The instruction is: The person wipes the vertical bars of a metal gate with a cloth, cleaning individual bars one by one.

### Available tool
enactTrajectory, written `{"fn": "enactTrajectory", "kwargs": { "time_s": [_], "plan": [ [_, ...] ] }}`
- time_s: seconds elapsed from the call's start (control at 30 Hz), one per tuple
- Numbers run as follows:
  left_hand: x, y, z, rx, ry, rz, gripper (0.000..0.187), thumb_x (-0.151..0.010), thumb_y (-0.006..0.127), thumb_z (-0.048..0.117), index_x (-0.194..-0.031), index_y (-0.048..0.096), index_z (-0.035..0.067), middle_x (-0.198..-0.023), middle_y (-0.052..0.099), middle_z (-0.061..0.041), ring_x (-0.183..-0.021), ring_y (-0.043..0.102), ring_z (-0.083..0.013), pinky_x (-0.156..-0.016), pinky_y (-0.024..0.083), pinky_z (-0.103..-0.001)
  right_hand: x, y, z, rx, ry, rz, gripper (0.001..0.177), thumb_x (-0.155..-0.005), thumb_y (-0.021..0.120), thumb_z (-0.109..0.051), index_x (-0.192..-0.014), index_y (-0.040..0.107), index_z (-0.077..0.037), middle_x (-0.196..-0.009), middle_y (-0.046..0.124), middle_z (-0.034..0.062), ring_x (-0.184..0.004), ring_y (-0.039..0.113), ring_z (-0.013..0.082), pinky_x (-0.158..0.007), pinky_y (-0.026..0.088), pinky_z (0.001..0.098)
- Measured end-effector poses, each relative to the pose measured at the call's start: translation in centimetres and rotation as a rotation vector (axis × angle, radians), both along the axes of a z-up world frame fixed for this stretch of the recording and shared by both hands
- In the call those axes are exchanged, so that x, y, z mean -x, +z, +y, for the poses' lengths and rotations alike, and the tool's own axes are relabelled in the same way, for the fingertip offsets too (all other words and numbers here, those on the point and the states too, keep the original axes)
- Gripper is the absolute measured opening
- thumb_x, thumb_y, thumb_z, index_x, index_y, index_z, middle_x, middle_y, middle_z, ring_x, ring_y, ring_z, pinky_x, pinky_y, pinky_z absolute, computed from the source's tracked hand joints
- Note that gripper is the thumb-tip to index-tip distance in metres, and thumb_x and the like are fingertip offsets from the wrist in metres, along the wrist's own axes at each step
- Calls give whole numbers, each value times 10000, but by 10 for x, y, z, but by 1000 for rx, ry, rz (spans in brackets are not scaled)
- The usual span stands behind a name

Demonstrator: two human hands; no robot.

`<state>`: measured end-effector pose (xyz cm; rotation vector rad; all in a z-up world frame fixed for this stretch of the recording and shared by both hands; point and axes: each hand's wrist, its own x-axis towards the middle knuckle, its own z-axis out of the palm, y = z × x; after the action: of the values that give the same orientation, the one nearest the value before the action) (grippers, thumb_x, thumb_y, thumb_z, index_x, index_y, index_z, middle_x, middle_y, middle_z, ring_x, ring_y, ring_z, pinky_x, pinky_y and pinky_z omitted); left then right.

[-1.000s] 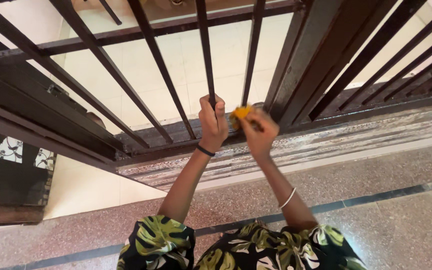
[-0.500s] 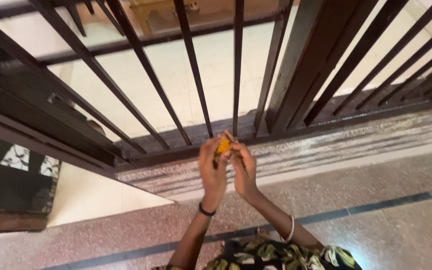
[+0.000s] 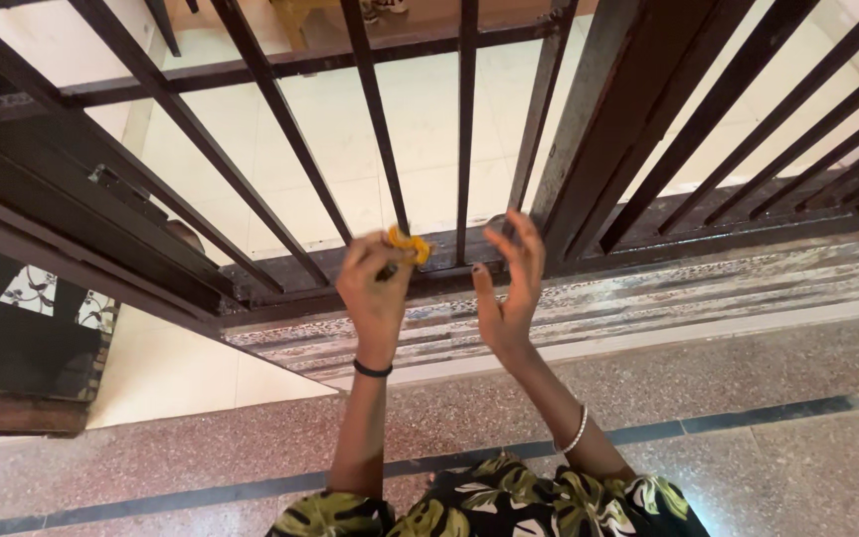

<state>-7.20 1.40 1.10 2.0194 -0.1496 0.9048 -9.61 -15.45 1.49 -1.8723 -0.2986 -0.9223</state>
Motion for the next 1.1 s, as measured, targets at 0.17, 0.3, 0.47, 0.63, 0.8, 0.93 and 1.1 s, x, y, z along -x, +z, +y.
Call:
{"fn": "enactTrajectory", "kwargs": {
  "time_s": [0.17, 0.3, 0.47, 0.63, 0.8, 0.93, 1.1],
  "plan": [
    [11, -3, 0, 55, 16, 131, 195, -775, 837, -21, -924, 809, 102, -1106, 686, -34, -814, 667, -123, -638, 566, -251, -30, 53, -8, -217, 108, -60, 650, -1080, 587, -419, -1560, 357, -45, -1652, 360, 165, -1555, 367, 295, -1326, 284, 516],
    [0, 63, -5, -5, 32, -258, 215, -818, 869, 17, -1000, 780, 88, -1185, 637, -51, -967, 683, -165, -720, 607, -242, -81, 80, -14, -333, 215, 8, 508, -1065, 589, -400, -1423, 528, -45, -1279, 642, 150, -1125, 637, 197, -976, 570, 355],
    [-10, 101, -45, -247, -62, -419, 228, -835, 821, 60, -1023, 695, 43, -1281, 636, -186, -1104, 687, -308, -886, 647, -361, -124, 67, -40, -591, 611, 265, 375, -1089, 603, -338, -803, 479, -129, -631, 353, -53, -521, 285, 47, -469, 208, 254],
    [-16, 29, -68, 16, -138, 14, 440, -912, 796, 107, -1318, 640, 43, -1013, 734, -80, -902, 745, -194, -775, 630, -306, -128, 63, -44, -625, 738, 275, 457, -1087, 587, -317, -735, 350, -149, -626, 273, -78, -503, 222, 29, -459, 151, 257],
    [-1, -15, -55, -104, -124, 113, 435, -879, 814, 83, -1268, 625, 46, -978, 729, -116, -820, 715, -213, -703, 587, -330, -131, 60, -42, -630, 733, 255, 417, -1073, 592, -324, -762, 391, -132, -632, 269, -78, -506, 227, 27, -455, 154, 257],
    [-29, 39, -63, 33, -188, 100, 425, -898, 799, 129, -1254, 580, 50, -1015, 741, -120, -812, 728, -190, -658, 597, -314, -130, 61, -38, -654, 693, 263, 454, -1085, 581, -325, -730, 374, -133, -620, 291, -72, -499, 246, 29, -450, 158, 254],
    [-37, 42, -75, 37, -238, 22, 391, -1022, 710, 134, -1342, 505, 47, -1021, 700, -113, -832, 706, -212, -706, 600, -344, -130, 62, -41, -639, 727, 303, 457, -1094, 561, -309, -732, 347, -132, -626, 313, -67, -507, 272, 32, -444, 173, 241]
  ]
}}
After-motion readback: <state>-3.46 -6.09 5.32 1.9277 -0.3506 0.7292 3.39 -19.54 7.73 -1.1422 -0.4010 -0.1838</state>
